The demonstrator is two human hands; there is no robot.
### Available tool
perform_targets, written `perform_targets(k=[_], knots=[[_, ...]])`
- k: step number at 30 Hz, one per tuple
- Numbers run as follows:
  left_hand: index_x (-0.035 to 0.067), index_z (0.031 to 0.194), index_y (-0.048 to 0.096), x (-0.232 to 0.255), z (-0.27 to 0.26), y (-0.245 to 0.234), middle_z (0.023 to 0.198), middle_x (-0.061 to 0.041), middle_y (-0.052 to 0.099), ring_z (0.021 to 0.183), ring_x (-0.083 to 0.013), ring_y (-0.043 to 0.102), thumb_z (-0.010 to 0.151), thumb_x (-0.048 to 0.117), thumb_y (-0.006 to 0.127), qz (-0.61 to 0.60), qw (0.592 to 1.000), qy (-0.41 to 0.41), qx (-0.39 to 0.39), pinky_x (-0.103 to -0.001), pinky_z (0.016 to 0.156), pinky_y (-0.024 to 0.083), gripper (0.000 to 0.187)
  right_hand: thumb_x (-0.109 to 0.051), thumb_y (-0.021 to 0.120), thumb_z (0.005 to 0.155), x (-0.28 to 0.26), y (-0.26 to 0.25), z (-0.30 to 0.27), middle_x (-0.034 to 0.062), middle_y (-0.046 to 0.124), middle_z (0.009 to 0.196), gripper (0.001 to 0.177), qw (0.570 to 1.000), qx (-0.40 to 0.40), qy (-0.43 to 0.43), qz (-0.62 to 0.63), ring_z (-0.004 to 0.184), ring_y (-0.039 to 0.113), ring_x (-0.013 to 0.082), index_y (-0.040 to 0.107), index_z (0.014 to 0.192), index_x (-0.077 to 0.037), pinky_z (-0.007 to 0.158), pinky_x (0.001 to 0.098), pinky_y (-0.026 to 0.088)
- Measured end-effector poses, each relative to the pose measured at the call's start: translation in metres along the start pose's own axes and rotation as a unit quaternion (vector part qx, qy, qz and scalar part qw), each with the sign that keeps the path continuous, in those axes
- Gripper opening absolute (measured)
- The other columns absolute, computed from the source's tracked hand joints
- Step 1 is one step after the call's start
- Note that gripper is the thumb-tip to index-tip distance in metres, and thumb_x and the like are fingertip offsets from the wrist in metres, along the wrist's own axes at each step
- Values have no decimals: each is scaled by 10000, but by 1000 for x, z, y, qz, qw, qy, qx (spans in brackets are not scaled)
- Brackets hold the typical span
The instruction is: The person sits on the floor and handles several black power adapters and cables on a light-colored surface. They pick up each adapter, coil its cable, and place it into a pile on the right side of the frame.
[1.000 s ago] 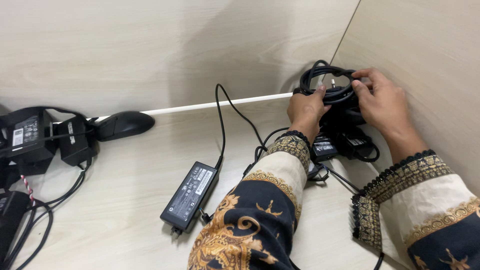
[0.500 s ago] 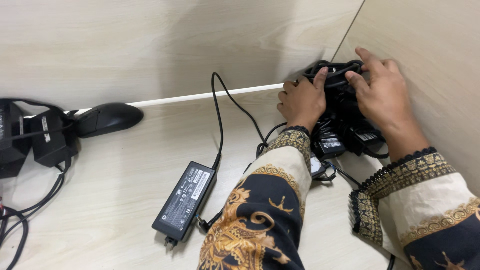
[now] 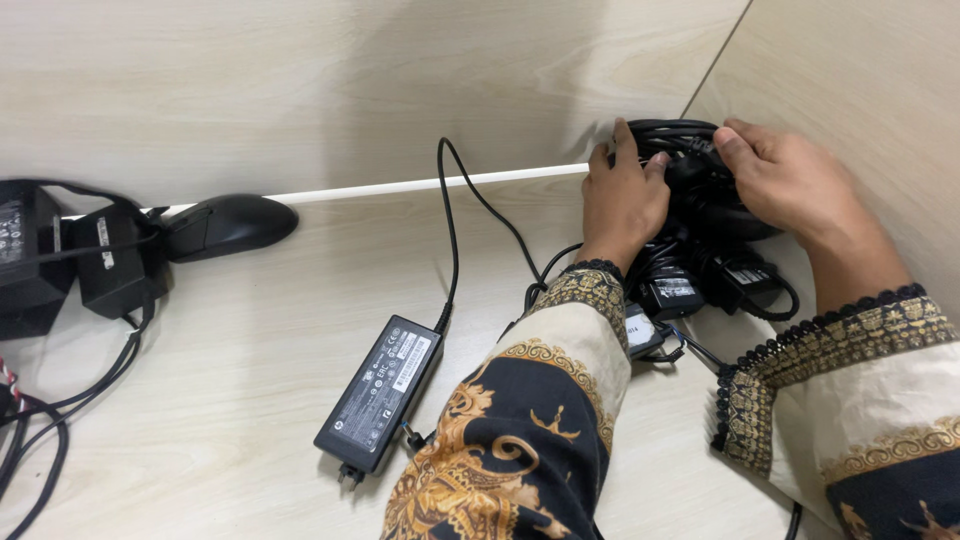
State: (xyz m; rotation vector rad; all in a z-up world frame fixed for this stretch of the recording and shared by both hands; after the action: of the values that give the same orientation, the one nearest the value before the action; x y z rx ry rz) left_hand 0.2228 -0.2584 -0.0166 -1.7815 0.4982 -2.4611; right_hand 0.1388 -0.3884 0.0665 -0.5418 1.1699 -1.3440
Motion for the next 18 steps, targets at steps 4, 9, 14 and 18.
perform_targets(k=[4,9,14,18], knots=[[41,1593,198,4,-3,-4,1604,-298,265,1435,-505,337,988,350,541,3,999,31,12,-517,1153,339,761,-443,542,1088,-5,-4,-3,235,688,1247,492,999,2,6,36,1177,640,367,648,1391,-70,984,435,485],[35,1591,204,7,-7,-10,1616,-287,267,1380,-498,422,942,265,573,9,999,34,27,-495,1126,386,781,-435,605,1032,-14,-10,-7,215,718,1207,509,999,-17,25,32,1135,683,343,646,1372,-58,949,428,511],[59,1589,256,4,-10,-16,1603,-301,253,1375,-510,413,904,217,605,34,998,41,36,-494,1119,392,785,-415,641,1020,-22,-10,-11,190,675,1279,518,998,2,-28,51,1163,658,322,624,1401,-64,938,422,510],[43,1520,367,-11,-8,-24,1597,-278,285,1351,-473,447,833,205,640,34,997,41,58,-459,1091,417,757,-354,666,981,-27,-4,-9,170,714,1244,499,998,-50,-26,27,1135,692,292,627,1434,-150,945,402,531]])
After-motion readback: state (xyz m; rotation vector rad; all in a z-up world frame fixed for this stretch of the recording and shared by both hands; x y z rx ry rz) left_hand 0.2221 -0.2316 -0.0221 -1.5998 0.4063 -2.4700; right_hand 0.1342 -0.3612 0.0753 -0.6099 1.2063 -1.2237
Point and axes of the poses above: each hand's wrist, its own z-axis towards the middle knuckle, its own y-axis out of the palm, x = y × z, the point moved 4 cm from there along z, towards the middle knuckle
